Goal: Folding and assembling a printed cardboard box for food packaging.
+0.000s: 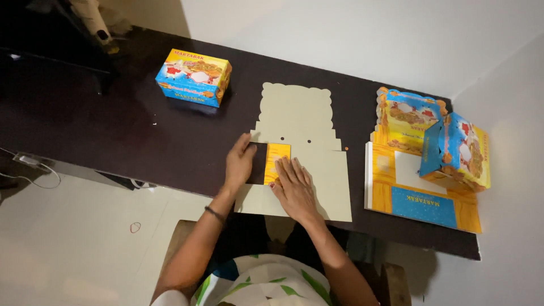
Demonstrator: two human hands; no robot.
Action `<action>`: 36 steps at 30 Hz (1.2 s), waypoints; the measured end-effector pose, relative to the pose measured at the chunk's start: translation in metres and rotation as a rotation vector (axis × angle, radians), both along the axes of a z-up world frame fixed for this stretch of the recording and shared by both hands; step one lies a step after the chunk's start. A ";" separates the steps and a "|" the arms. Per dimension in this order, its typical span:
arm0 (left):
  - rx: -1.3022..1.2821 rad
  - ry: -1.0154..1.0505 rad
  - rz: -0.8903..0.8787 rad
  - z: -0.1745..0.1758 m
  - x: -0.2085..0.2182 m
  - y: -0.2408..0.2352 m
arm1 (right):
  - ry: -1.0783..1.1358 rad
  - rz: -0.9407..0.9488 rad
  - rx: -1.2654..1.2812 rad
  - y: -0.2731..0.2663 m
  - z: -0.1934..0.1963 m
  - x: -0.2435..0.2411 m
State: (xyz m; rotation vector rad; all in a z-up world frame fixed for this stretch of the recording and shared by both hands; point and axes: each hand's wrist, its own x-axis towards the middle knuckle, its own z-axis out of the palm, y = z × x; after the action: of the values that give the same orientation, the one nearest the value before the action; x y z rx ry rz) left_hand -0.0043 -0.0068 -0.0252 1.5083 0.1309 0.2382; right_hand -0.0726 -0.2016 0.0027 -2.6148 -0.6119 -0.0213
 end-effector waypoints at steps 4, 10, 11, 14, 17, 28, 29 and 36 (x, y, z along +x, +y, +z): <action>-0.315 0.165 0.071 0.010 0.040 0.003 | 0.048 -0.071 0.244 0.000 0.028 -0.007; -0.365 0.329 -0.012 -0.004 0.086 0.005 | 0.085 -0.049 0.096 0.004 0.019 -0.001; -0.281 0.337 -0.008 0.002 0.088 0.000 | 0.120 -0.015 0.001 0.005 0.022 -0.001; -0.078 0.269 -0.045 0.024 0.083 -0.025 | 0.172 0.020 -0.146 0.008 0.027 -0.001; 0.216 0.184 -0.195 0.057 0.062 -0.041 | 0.187 0.024 -0.205 0.009 0.031 -0.001; 0.280 0.180 -0.265 0.090 0.031 -0.060 | 0.193 0.025 -0.218 0.010 0.038 -0.002; 0.207 0.158 -0.224 0.096 0.028 -0.062 | 0.203 0.021 -0.222 0.010 0.040 -0.003; -0.390 0.077 -0.086 0.076 0.060 -0.074 | 0.244 0.034 -0.225 0.012 0.056 -0.004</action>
State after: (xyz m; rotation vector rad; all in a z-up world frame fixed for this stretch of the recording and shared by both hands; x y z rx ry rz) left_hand 0.0561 -0.0807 0.0505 1.1323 0.1631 0.0792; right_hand -0.0768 -0.1900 0.0586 -2.7619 -0.6003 0.3925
